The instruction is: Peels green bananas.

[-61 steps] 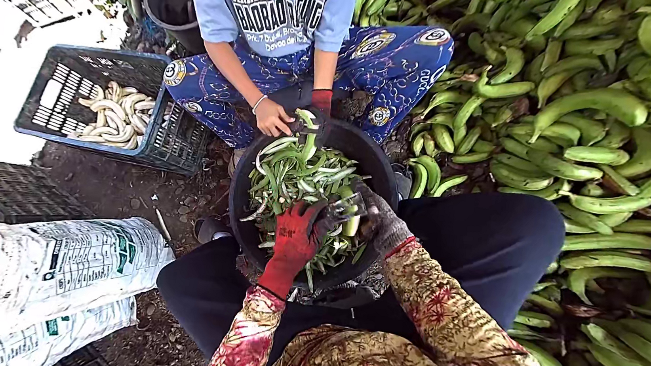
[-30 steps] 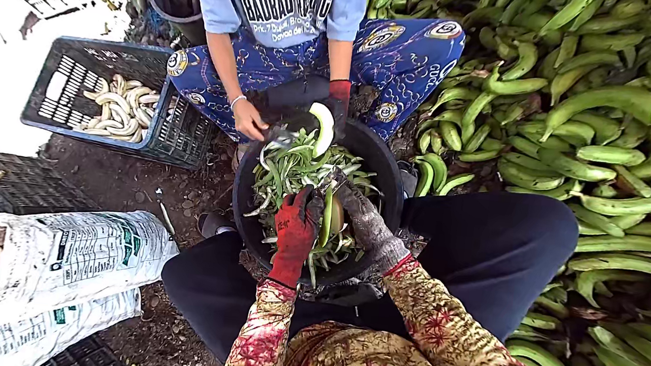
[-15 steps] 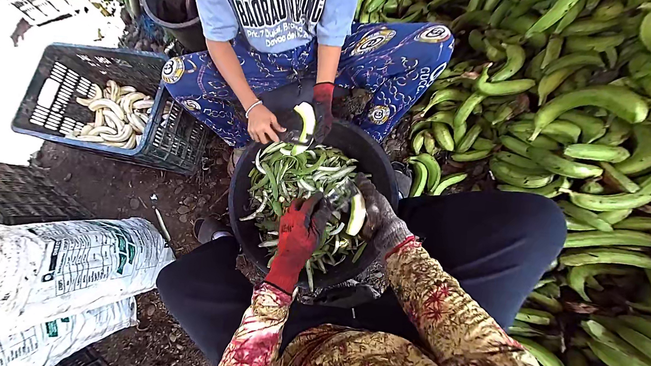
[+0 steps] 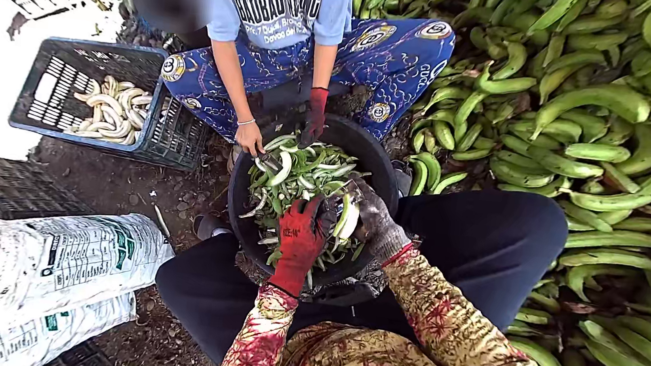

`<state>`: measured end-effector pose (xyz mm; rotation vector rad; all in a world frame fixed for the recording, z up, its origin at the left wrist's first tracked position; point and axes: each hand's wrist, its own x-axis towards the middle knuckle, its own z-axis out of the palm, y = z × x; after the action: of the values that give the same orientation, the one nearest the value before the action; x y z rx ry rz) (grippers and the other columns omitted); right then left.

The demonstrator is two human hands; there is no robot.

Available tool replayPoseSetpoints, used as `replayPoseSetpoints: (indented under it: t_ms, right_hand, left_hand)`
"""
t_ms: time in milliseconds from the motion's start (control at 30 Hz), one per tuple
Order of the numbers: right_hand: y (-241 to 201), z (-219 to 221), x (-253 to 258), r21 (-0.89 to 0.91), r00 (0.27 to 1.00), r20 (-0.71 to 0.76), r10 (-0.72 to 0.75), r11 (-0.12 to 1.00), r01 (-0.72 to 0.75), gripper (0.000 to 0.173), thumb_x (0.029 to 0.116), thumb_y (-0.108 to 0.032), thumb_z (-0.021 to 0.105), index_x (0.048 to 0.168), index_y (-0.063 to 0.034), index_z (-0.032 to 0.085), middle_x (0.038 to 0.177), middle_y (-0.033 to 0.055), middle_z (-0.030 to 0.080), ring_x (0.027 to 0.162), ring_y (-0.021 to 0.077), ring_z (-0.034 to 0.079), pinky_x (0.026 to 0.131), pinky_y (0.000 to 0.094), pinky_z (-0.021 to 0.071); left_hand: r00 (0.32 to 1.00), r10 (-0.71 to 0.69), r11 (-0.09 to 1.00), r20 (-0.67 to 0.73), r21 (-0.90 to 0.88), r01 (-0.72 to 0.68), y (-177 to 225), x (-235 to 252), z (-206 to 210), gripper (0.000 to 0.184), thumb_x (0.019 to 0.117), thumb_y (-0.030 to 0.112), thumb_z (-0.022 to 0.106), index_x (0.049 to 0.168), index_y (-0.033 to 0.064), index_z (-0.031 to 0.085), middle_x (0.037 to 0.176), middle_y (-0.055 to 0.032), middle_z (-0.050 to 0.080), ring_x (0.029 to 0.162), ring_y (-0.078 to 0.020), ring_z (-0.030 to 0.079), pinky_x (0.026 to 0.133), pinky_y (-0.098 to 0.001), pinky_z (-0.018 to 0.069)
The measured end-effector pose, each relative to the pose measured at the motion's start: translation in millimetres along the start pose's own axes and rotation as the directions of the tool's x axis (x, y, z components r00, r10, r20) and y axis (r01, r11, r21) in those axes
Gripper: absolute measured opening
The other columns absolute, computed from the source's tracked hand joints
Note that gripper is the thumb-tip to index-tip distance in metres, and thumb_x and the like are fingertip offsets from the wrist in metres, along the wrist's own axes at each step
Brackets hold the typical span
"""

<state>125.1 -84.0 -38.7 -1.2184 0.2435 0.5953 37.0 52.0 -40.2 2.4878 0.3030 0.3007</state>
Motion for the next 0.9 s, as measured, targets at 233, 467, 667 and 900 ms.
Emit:
replayPoseSetpoints:
  t_ms: [233, 467, 667, 900]
  right_hand:
    - [-4, 2, -18, -0.499, 0.976, 0.158, -0.151, 0.84, 0.211, 0.046, 0.1067, -0.036, 0.044, 0.147, -0.0152, 0.054, 0.131, 0.0091, 0.066, 0.11, 0.0188, 0.068, 0.094, 0.0429, 0.0574]
    - [-3, -13, 3, 0.196, 0.966, 0.216, 0.14, 0.963, -0.183, 0.053, 0.1097, -0.049, 0.026, 0.137, -0.0147, 0.056, 0.083, 0.0078, 0.064, 0.064, 0.0179, 0.063, 0.059, 0.0347, 0.0575]
    - [-16, -15, 11, 0.275, 0.917, 0.284, 0.281, 0.892, -0.359, 0.048, 0.107, -0.054, 0.036, 0.11, -0.0124, 0.061, 0.078, 0.0026, 0.062, 0.055, 0.0079, 0.058, 0.046, 0.02, 0.0508]
    - [-36, 2, 18, 0.18, 0.927, 0.121, 0.354, 0.911, -0.371, 0.035, 0.1047, -0.045, 0.044, 0.111, -0.0148, 0.059, 0.081, 0.0033, 0.064, 0.058, 0.0095, 0.059, 0.049, 0.0237, 0.0509]
  left_hand:
    - [0.918, -0.386, 0.851, 0.09, -0.35, 0.392, -5, 7, 12, 0.038, 0.1078, 0.025, 0.049, 0.139, 0.0052, 0.06, 0.13, -0.0191, 0.066, 0.121, -0.0287, 0.064, 0.106, -0.0469, 0.0491]
    - [0.872, -0.455, 0.53, 0.182, -0.732, 0.429, -11, 2, 1, 0.036, 0.1079, 0.017, 0.045, 0.137, 0.0, 0.057, 0.112, -0.0092, 0.068, 0.093, -0.0066, 0.065, 0.085, -0.0255, 0.0546]
    - [0.97, -0.064, 0.835, 0.234, -0.52, 0.18, -22, -2, -9, 0.047, 0.1067, 0.039, 0.044, 0.135, 0.0074, 0.065, 0.127, -0.012, 0.068, 0.117, -0.0196, 0.064, 0.104, -0.0413, 0.0493]
    - [0.876, 0.209, 0.936, 0.434, -0.347, -0.052, -19, 7, -33, 0.059, 0.1049, 0.056, 0.036, 0.135, 0.0146, 0.066, 0.119, -0.0118, 0.07, 0.11, -0.0239, 0.065, 0.097, -0.0472, 0.0524]
